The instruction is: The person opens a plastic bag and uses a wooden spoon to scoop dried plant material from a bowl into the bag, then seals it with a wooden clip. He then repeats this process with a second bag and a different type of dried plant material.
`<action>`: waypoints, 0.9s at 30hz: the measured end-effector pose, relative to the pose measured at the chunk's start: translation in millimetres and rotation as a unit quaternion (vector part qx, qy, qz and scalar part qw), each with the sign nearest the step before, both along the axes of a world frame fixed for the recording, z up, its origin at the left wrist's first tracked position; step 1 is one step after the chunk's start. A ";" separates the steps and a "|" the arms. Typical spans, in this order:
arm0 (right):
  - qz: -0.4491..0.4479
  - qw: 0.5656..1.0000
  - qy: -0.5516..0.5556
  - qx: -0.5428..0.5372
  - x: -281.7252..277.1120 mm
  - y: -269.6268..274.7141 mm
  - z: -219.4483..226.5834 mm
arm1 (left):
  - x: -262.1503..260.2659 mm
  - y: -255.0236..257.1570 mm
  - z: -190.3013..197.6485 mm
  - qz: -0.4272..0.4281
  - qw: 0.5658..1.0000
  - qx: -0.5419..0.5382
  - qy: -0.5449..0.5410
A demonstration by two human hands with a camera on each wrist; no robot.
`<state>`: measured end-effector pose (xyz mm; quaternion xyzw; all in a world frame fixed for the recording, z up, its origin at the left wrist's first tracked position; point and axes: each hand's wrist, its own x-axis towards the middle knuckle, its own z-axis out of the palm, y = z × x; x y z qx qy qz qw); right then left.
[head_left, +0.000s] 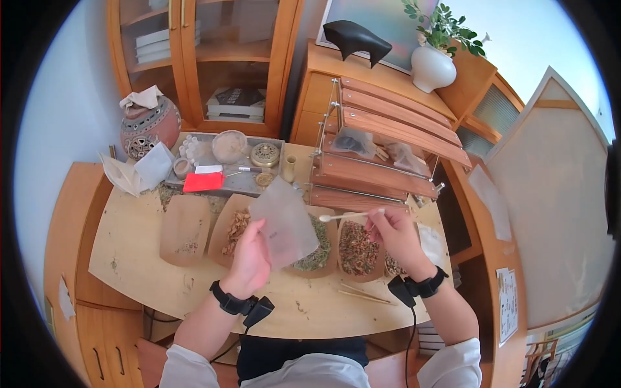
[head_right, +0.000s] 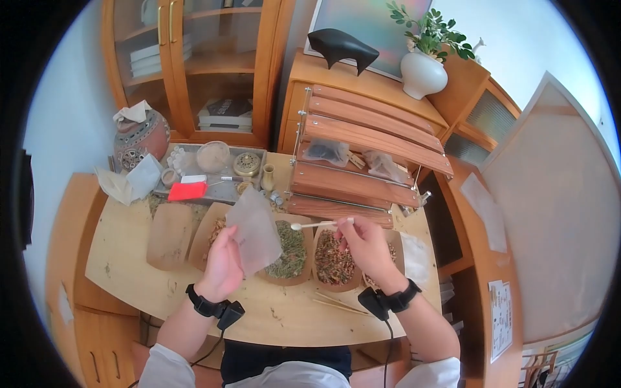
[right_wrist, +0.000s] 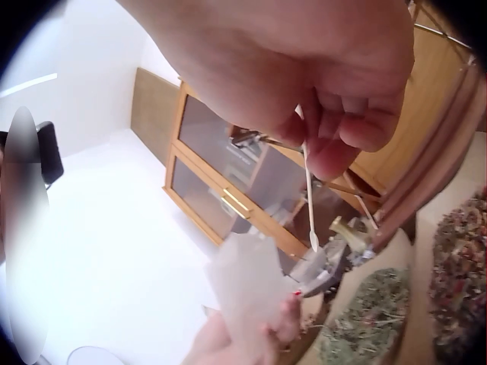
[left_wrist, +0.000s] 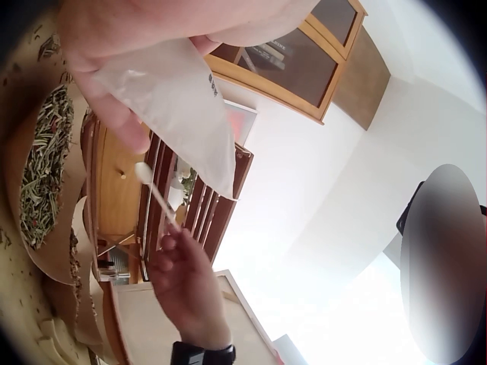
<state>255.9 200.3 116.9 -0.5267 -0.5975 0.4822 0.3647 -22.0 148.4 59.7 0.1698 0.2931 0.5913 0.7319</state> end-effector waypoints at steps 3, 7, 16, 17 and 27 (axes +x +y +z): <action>0.004 0.998 -0.065 0.011 4.2 7.2 -33.5 | -0.6 1.0 -0.3 0.010 1.000 0.001 -0.007; 0.001 0.996 -0.091 0.021 -2.9 11.6 -45.6 | 0.4 1.0 4.8 0.024 1.000 -0.003 -0.011; 0.044 0.992 -0.073 -0.092 -6.5 15.0 -47.8 | 0.1 0.6 7.9 0.017 1.000 0.000 -0.008; 0.036 0.990 -0.056 -0.121 -7.7 15.0 -46.2 | 0.3 0.4 8.0 0.016 1.000 0.000 -0.006; 0.017 0.964 0.071 -0.254 -7.5 19.1 -49.5 | -0.1 1.9 6.1 0.015 1.000 -0.006 -0.003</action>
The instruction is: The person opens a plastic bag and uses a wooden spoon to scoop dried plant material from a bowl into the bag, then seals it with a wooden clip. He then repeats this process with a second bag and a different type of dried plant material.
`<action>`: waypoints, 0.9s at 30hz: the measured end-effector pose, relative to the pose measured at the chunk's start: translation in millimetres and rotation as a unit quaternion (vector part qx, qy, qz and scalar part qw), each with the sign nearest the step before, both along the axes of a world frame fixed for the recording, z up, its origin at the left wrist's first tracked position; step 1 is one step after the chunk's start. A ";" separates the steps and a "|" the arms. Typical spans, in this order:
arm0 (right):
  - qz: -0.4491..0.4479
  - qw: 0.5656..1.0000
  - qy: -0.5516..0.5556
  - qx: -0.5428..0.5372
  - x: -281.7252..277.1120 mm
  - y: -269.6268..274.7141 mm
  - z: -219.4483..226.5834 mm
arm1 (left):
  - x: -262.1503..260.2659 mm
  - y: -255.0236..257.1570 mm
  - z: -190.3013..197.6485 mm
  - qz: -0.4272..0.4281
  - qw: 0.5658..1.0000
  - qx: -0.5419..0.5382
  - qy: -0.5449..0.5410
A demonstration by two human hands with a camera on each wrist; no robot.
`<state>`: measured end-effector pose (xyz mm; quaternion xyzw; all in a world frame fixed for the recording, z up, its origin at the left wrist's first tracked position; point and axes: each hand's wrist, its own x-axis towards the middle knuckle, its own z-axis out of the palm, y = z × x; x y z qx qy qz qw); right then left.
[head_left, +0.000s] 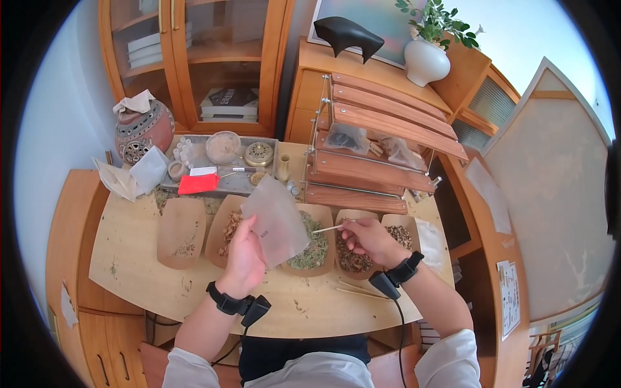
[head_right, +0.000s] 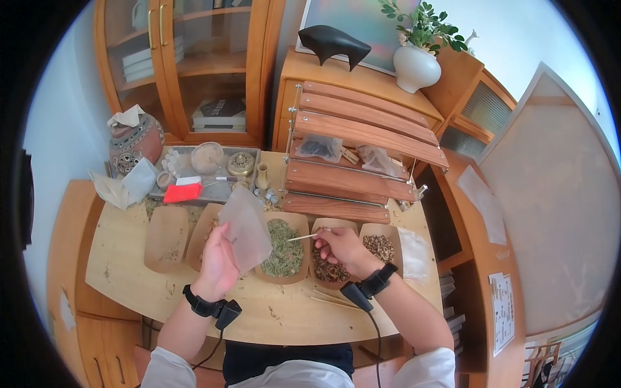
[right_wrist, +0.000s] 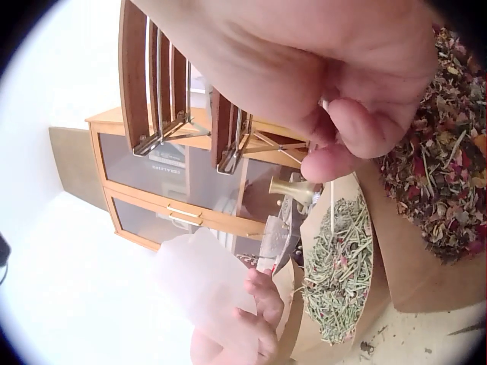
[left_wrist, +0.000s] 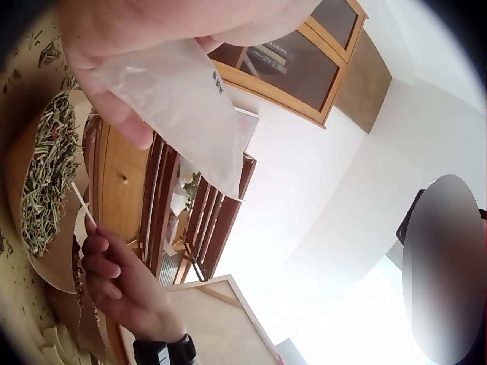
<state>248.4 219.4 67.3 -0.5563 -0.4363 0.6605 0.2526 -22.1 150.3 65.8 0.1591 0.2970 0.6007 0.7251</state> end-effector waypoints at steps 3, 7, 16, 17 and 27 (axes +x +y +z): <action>-0.008 0.999 0.028 -0.018 2.8 -0.1 -1.7 | 0.3 -0.3 -0.9 0.000 1.000 0.001 -0.003; -0.021 0.997 0.068 -0.042 6.9 -1.7 1.2 | -0.8 0.8 -4.2 -0.002 1.000 0.002 -0.004; -0.040 0.996 0.073 0.003 14.7 -6.2 52.9 | 1.1 0.5 -5.3 -0.008 1.000 0.011 0.004; -0.033 0.996 0.081 0.013 14.6 -6.0 59.8 | 1.2 0.5 -5.6 -0.011 1.000 0.012 0.004; 0.013 0.994 0.044 0.096 -21.1 -14.7 91.6 | 0.8 0.2 -10.9 -0.038 0.999 0.008 0.000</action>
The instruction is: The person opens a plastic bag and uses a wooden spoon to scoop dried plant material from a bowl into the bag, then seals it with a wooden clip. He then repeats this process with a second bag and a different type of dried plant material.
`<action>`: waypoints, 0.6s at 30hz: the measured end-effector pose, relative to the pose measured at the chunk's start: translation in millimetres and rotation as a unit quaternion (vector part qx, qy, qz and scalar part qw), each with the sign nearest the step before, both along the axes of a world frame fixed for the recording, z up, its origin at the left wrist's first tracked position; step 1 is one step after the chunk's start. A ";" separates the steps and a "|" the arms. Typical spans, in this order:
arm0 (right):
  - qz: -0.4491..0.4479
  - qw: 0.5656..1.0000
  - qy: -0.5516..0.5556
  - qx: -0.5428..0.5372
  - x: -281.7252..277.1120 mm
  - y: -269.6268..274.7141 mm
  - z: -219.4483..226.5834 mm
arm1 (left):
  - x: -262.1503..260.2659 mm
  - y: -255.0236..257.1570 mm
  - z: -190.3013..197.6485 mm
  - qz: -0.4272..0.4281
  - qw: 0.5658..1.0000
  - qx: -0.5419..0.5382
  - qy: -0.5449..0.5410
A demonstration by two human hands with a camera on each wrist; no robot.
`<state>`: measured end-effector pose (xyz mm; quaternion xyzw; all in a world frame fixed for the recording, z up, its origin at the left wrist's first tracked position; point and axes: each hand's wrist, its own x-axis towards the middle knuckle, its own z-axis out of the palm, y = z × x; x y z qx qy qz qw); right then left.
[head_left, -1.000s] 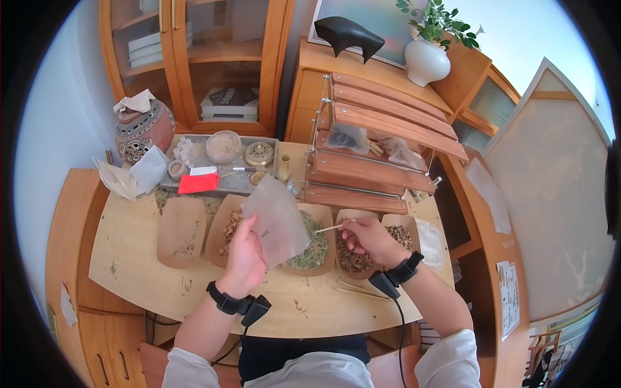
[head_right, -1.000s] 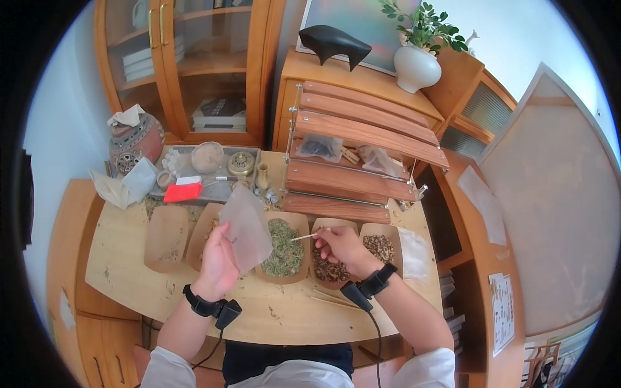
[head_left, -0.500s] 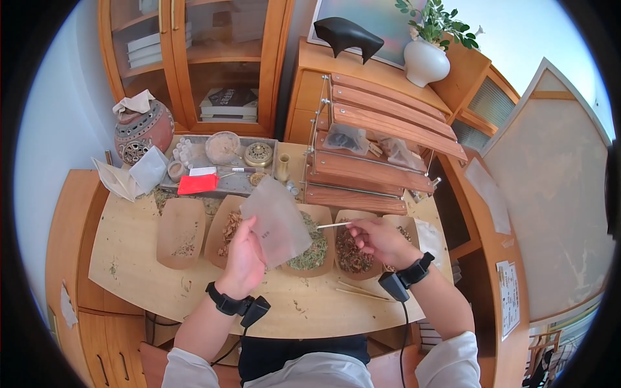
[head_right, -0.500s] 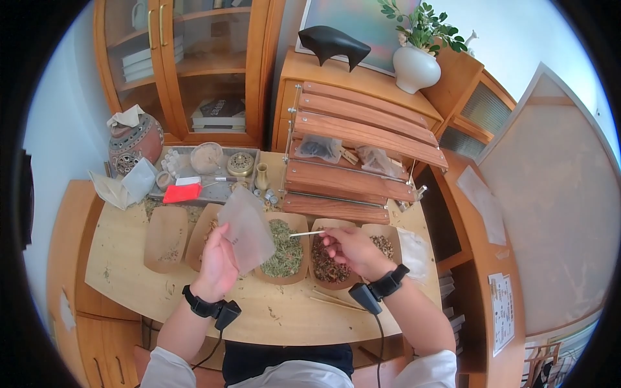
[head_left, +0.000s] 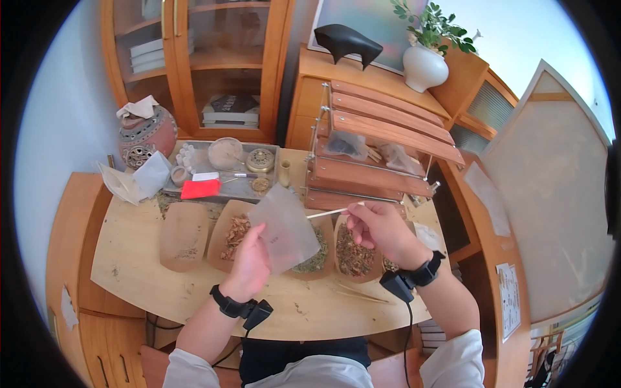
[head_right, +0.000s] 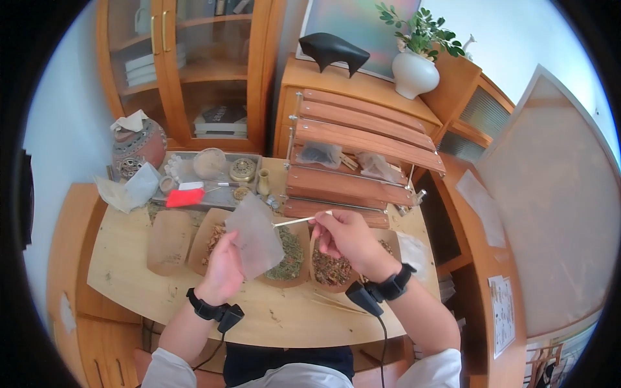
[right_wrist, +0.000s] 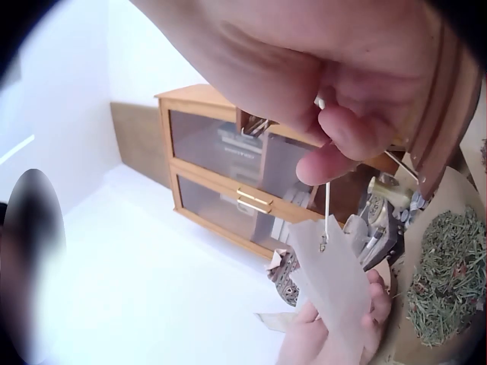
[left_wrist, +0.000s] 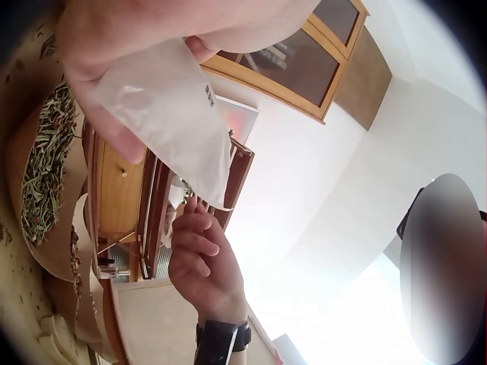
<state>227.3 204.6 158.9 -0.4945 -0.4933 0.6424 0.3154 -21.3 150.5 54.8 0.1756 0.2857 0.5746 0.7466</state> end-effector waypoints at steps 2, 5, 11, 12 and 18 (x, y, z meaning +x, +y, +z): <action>0.004 0.998 -0.036 0.048 -10.8 -7.9 2.0 | 1.8 -2.7 8.2 -0.006 1.000 -0.004 -0.011; -0.011 0.987 -0.076 0.138 -17.7 -15.3 -4.6 | 0.9 -2.5 9.1 -0.002 1.000 -0.007 -0.013; -0.120 0.986 0.003 0.113 11.1 -3.8 -25.6 | -0.6 -3.1 16.1 0.022 0.999 -0.026 -0.008; -0.132 0.984 0.001 0.116 16.4 0.4 -35.8 | 0.0 -2.3 14.3 0.026 0.999 -0.022 -0.011; -0.014 0.968 -0.180 0.175 29.0 17.8 -80.7 | 0.4 0.6 4.6 0.038 0.999 0.003 -0.011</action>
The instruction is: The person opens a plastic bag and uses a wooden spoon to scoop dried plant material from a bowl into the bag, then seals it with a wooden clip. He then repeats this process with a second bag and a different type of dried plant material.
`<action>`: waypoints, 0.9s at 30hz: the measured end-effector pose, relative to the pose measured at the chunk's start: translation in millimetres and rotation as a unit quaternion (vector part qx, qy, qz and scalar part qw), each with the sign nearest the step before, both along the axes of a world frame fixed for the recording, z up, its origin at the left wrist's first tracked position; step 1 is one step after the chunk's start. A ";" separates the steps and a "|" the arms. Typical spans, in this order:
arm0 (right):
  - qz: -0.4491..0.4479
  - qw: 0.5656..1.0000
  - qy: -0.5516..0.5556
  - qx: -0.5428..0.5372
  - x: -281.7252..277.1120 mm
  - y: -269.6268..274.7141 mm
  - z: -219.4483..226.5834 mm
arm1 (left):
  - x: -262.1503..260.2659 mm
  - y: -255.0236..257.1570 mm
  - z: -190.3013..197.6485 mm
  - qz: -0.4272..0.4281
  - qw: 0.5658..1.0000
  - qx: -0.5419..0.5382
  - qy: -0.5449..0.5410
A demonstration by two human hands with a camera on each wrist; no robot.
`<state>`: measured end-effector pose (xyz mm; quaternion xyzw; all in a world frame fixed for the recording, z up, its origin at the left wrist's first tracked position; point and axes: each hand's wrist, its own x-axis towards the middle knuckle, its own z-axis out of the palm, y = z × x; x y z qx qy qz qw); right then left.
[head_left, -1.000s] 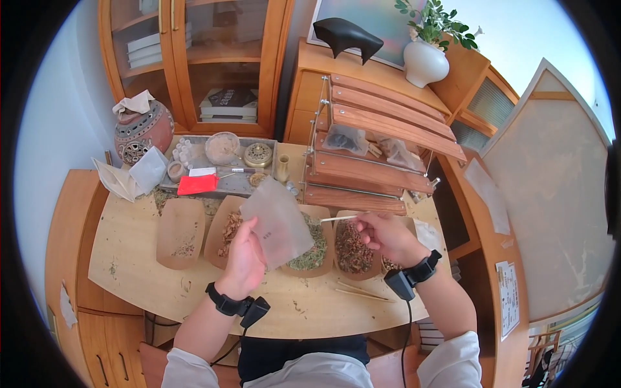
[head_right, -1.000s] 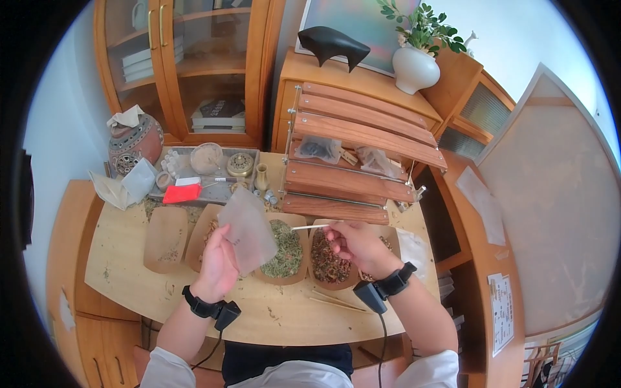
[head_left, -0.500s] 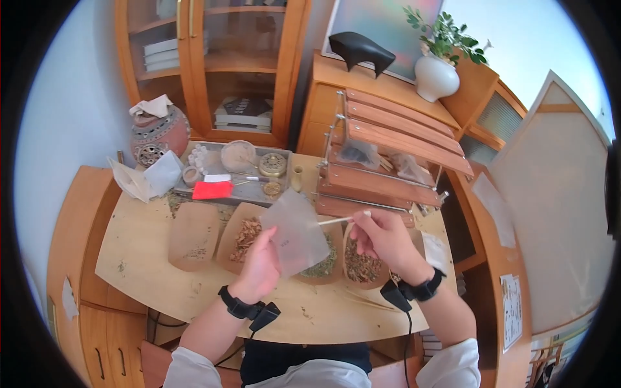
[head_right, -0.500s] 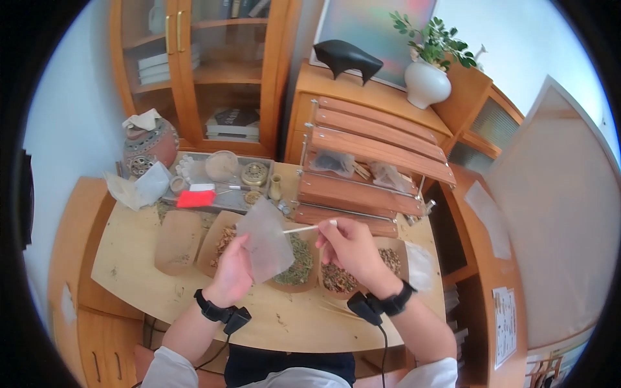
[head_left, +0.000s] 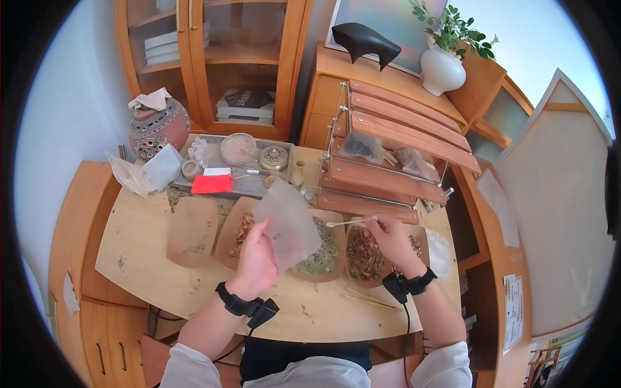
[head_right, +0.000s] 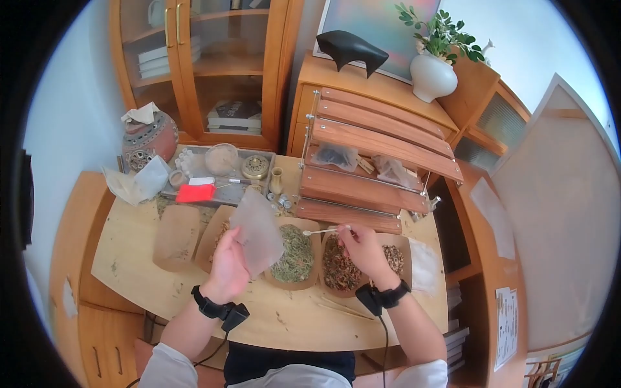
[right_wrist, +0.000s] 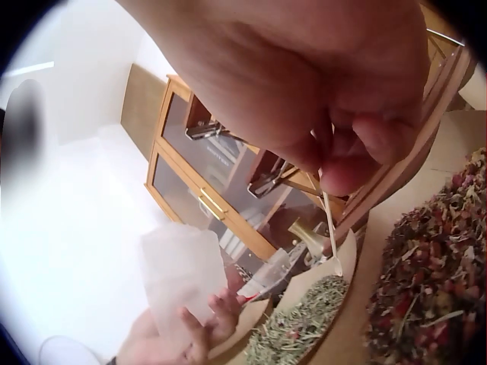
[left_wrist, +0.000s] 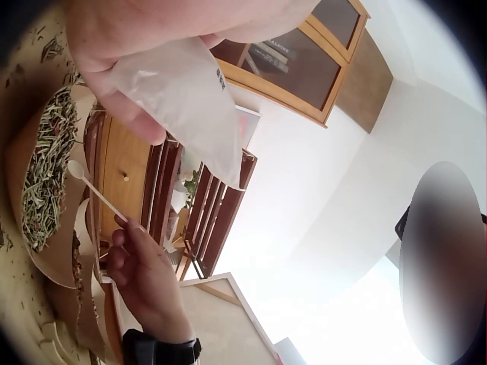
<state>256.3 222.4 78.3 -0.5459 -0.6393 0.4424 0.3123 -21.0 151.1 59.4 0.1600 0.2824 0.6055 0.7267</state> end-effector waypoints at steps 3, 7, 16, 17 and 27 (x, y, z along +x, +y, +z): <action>0.026 0.999 -0.041 0.012 -5.2 -3.0 -2.1 | 0.0 -0.3 2.9 0.003 1.000 0.000 0.002; 0.069 0.997 -0.044 -0.013 -8.6 -3.2 -7.4 | 0.1 -0.8 4.9 0.003 1.000 -0.006 0.006; 0.002 0.972 0.077 -0.223 -14.5 0.3 -14.0 | -0.4 -0.7 4.3 0.000 1.000 -0.009 0.003; 0.001 0.968 0.090 -0.234 -14.0 1.2 -14.9 | -0.6 -0.4 3.8 0.001 1.000 -0.008 0.002; 0.002 0.936 0.180 -0.302 -6.2 4.4 -14.5 | -0.9 -0.2 2.9 0.004 1.000 0.001 0.009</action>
